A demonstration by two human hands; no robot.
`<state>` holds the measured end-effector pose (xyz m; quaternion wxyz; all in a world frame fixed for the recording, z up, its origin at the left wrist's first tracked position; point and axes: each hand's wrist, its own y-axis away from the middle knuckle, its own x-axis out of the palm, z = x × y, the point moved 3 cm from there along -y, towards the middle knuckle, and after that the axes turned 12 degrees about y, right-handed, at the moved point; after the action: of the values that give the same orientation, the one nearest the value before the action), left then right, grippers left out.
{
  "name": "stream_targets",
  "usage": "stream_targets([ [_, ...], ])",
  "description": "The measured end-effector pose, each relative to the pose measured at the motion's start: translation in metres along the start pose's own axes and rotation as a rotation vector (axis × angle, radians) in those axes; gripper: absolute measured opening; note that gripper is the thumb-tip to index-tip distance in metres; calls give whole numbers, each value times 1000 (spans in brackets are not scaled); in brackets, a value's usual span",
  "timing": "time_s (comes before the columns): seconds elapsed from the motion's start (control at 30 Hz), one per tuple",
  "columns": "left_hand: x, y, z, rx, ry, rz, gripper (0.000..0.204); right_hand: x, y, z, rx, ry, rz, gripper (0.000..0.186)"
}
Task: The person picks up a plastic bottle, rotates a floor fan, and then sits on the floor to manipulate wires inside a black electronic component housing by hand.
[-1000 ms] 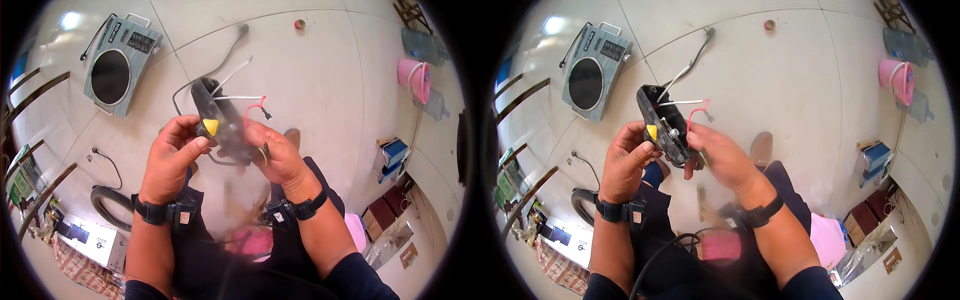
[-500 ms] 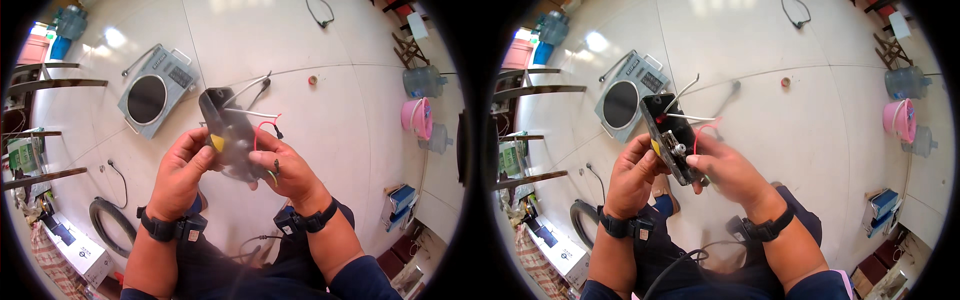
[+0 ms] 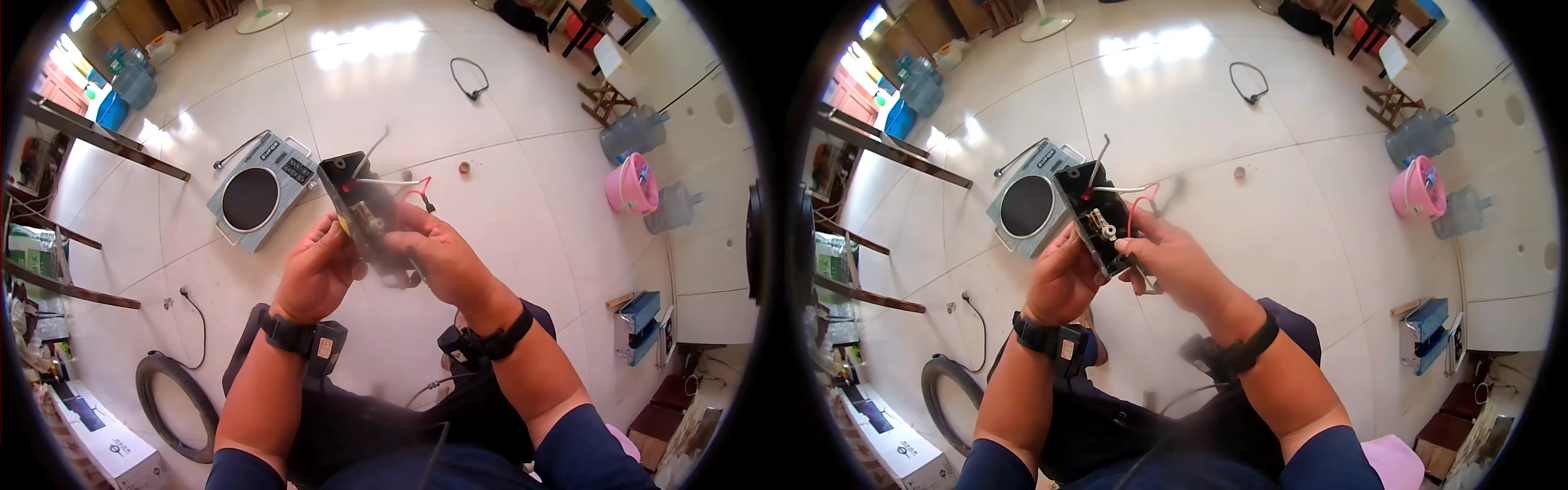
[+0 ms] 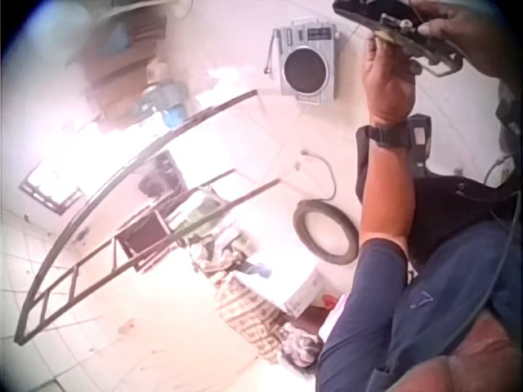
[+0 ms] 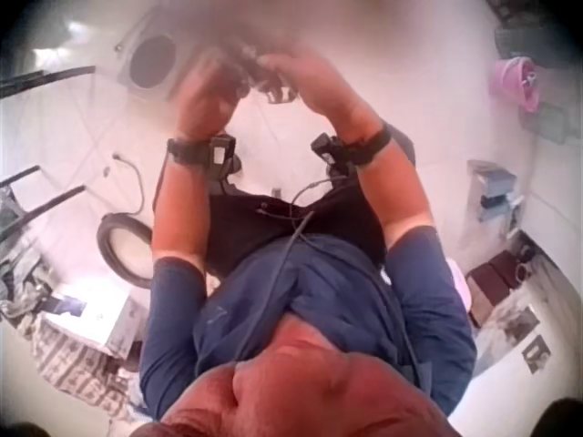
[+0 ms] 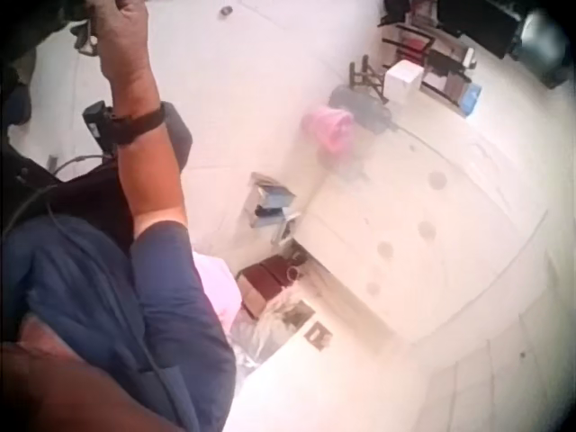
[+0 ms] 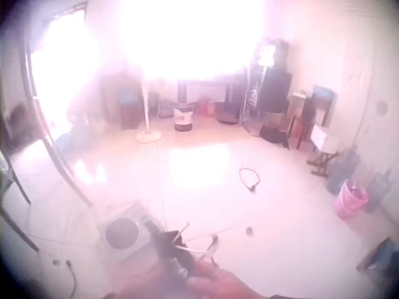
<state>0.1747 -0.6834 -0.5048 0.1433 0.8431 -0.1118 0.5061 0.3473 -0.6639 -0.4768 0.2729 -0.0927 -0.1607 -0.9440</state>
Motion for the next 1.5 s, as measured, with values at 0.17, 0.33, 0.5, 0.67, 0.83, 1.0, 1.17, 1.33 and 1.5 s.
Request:
stream_targets([
  [0.17, 0, 7, -4, -35, 39, 42, 29, 15, 7, 12, 0, 3, -31, 50],
  [0.33, -1, 7, -6, 57, -61, -8, 29, 3, 2, 4, 76, -38, -3, 53],
  [0.5, -13, 3, -4, 126, -217, -74, 37, 0, 0, -6, 103, -148, 7, 54],
  [0.67, -6, -3, 0, 43, -180, -143, 37, -8, -2, -20, 129, -157, -8, 54],
  [0.83, -14, -6, 7, -54, -105, -160, 36, -9, 4, -12, 116, -95, -16, 58],
  [1.0, -14, -8, 9, -108, -41, -168, 35, -12, 6, -10, 119, -52, -2, 62],
  [1.17, -7, -9, 10, -46, -104, -136, 37, -13, 9, -11, 76, -22, -11, 62],
  [1.33, -5, -10, 10, -13, -129, -104, 40, -13, 10, -9, 83, -10, 9, 61],
  [1.5, -11, -8, 11, -34, -135, -136, 38, -12, 9, -10, 65, -10, 1, 61],
])
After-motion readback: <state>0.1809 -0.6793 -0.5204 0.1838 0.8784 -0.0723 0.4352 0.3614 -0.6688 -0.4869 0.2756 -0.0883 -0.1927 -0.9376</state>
